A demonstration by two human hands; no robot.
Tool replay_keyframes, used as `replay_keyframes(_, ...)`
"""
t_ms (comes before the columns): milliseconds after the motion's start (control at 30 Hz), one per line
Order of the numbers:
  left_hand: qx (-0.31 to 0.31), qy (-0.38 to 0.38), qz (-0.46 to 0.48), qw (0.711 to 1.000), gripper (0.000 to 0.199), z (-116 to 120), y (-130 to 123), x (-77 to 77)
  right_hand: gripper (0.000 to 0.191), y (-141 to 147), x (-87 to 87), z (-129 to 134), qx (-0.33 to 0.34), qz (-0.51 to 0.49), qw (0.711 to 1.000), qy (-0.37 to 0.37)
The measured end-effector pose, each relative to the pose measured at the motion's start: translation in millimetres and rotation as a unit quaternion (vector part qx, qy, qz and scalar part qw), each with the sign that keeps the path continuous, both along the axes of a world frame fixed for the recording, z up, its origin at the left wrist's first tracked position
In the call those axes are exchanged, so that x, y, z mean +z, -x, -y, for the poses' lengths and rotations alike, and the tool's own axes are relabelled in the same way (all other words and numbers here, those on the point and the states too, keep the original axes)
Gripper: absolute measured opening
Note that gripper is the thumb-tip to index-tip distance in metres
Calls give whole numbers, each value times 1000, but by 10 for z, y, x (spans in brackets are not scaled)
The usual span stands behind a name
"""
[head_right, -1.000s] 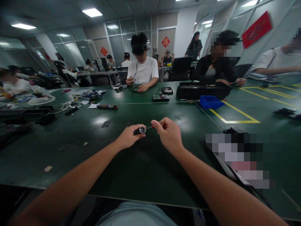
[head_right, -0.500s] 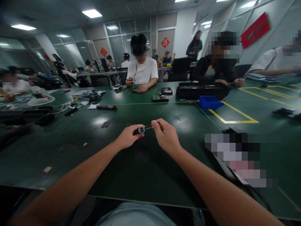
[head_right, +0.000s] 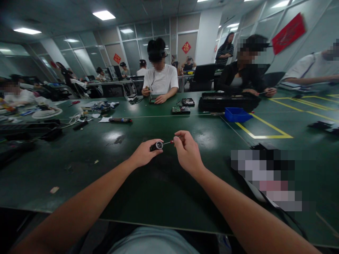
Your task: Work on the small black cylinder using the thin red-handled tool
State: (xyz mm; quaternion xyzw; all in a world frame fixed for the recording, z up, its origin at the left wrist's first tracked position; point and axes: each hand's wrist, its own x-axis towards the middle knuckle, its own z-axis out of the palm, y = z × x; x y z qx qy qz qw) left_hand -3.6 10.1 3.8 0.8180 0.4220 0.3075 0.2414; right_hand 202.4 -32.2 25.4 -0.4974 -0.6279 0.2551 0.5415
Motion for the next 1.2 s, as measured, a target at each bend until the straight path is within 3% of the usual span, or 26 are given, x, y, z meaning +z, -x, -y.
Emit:
replay_keyframes(167,11,-40,-11,999,39,-14,6,38,24,23,-71,-103,24,-167,985,30)
replay_keyframes(300,-30,-71,-23,997,37,-46,12,91,19,10,-105,-201,31,-346,928,133)
replay_keyframes(400,-52,-85,-69,993,36,-93,19,93,21,-15,-119,-251,35,-395,894,208)
replay_keyframes(467,-45,-89,-91,991,35,-127,27,64,21,-24,-136,-266,28,-383,901,203)
replay_keyframes(667,-25,-80,-103,991,38,-158,50,-7,22,-7,-194,-240,-2,-268,957,107)
replay_keyframes(833,-32,-67,-95,993,38,-105,33,30,25,18,-178,-165,-19,-102,994,47)
replay_keyframes(967,-40,-57,-91,993,38,-72,15,33,25,45,-135,-100,-20,-39,999,6)
replay_keyframes(1200,-22,-60,-81,995,37,-90,32,-17,24,33,-98,-86,-41,-15,999,19)
